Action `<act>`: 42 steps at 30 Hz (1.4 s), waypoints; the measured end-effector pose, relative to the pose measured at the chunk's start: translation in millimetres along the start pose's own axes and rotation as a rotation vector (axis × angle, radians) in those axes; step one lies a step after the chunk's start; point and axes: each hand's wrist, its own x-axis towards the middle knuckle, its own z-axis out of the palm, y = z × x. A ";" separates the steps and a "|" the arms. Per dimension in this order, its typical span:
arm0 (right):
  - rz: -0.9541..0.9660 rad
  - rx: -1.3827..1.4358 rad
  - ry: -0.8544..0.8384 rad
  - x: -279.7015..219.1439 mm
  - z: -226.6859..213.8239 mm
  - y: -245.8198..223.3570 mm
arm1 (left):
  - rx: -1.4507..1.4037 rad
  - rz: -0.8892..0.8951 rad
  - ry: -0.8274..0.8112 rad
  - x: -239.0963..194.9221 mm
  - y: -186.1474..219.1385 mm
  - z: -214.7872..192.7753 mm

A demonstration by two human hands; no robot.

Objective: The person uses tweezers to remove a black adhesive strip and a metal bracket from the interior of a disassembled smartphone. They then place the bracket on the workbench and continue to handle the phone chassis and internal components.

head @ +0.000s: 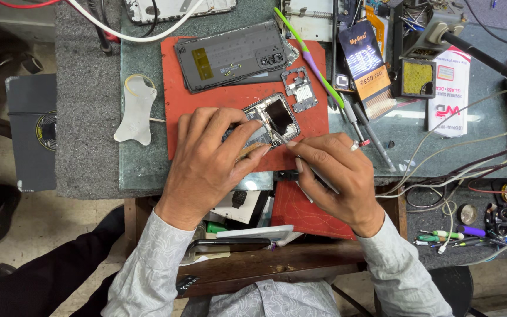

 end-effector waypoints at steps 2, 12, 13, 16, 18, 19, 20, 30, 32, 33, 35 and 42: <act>-0.020 -0.003 0.008 -3.0 2.5 1.6 | 0.004 0.001 0.002 -0.1 -0.3 0.4; -0.193 -0.209 0.079 -21.4 23.1 12.5 | -0.002 -0.004 -0.002 0.9 1.1 -1.6; -0.217 -0.237 0.083 -21.7 23.9 13.5 | -0.001 -0.005 -0.003 1.2 1.2 -1.9; -0.264 -0.303 0.077 -23.1 24.4 14.9 | 0.000 -0.004 -0.009 1.4 1.5 -2.1; -0.261 -0.318 0.056 -24.4 23.6 14.5 | 0.004 -0.005 -0.015 1.3 1.2 -3.4; -0.268 -0.331 0.041 -24.7 24.9 14.3 | 0.006 -0.008 -0.018 0.8 1.1 -4.6; -0.275 -0.351 0.023 -25.8 24.5 15.0 | 0.003 -0.008 -0.019 1.5 1.9 -3.5; -0.286 -0.374 0.040 -30.2 28.8 18.6 | -0.005 0.002 -0.001 1.6 2.2 -2.1; -0.293 -0.359 0.043 -29.2 28.3 18.3 | -0.010 0.009 -0.001 2.8 2.8 -2.5; -0.296 -0.354 0.044 -28.5 27.7 18.5 | -0.003 0.004 -0.001 3.0 2.8 -3.9; -0.278 -0.361 0.028 -29.2 24.8 18.7 | 0.000 -0.006 0.001 4.1 4.6 -3.8; -0.243 -0.298 0.047 -30.6 25.7 19.0 | 0.027 0.003 0.022 3.1 4.7 -4.5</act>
